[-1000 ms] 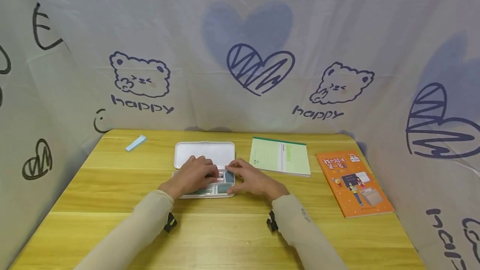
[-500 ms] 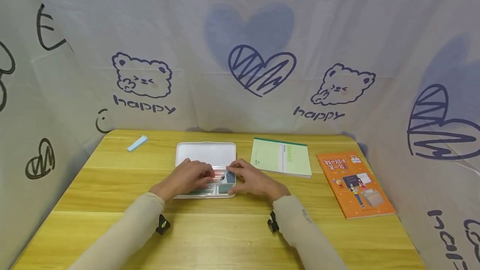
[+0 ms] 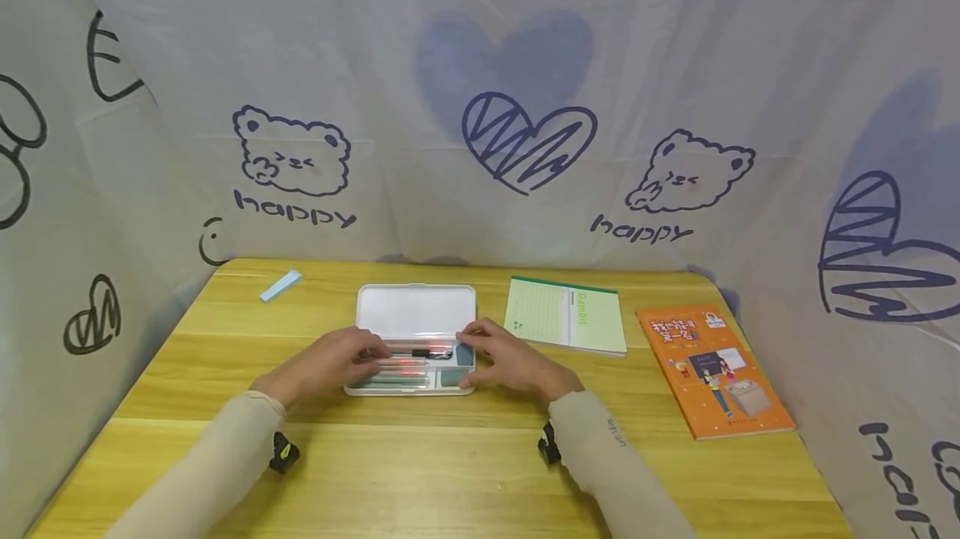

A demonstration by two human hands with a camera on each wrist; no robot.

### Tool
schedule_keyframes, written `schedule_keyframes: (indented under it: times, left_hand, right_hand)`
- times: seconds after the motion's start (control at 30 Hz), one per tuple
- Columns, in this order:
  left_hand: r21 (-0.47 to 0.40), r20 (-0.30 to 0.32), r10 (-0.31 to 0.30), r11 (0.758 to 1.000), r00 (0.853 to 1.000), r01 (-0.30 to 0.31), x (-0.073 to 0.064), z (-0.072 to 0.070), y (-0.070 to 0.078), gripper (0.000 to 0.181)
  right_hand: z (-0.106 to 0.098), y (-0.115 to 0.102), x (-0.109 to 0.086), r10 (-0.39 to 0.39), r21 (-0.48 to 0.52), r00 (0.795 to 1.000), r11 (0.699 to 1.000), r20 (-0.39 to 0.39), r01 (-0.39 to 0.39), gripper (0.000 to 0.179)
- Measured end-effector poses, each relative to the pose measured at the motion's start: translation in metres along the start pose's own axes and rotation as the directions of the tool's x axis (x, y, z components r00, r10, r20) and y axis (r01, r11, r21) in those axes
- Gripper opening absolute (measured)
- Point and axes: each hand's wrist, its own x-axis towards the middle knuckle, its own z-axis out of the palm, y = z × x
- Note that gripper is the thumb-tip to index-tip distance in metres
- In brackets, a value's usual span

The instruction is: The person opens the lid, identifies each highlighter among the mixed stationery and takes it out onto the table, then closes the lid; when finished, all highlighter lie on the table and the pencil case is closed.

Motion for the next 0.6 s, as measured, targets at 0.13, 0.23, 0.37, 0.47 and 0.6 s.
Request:
schedule_keyframes:
  times: [0.13,0.23,0.37,0.47,0.6]
  left_hand:
    - [0.111,-0.014,0.032,0.993,0.999,-0.031,-0.008,-0.007,-0.004,0.022]
    - [0.178,-0.038,0.035,0.984,0.999,-0.028,-0.014,-0.009,-0.008,0.021]
    - [0.152,-0.065,0.018,0.988,0.998,-0.008,-0.019,-0.010,-0.014,0.018]
    - [0.099,-0.093,0.030,0.995,0.995,-0.021,-0.020,-0.009,-0.018,0.015]
    - [0.018,-0.154,0.032,0.999,0.988,-0.030,-0.024,-0.009,-0.022,0.011]
  right_hand:
    - [0.000,-0.001,0.000,0.006,0.003,1.000,1.000,0.004,-0.006,0.086]
    - [0.000,-0.002,0.000,0.012,0.012,1.000,1.000,0.008,-0.012,0.085]
    - [0.000,0.000,0.000,0.016,0.009,1.000,1.000,0.004,-0.016,0.085]
    - [0.000,0.000,0.000,0.015,0.006,1.000,1.000,0.001,-0.015,0.085]
    - [0.000,0.001,0.000,0.008,0.002,1.000,1.000,0.005,-0.008,0.085]
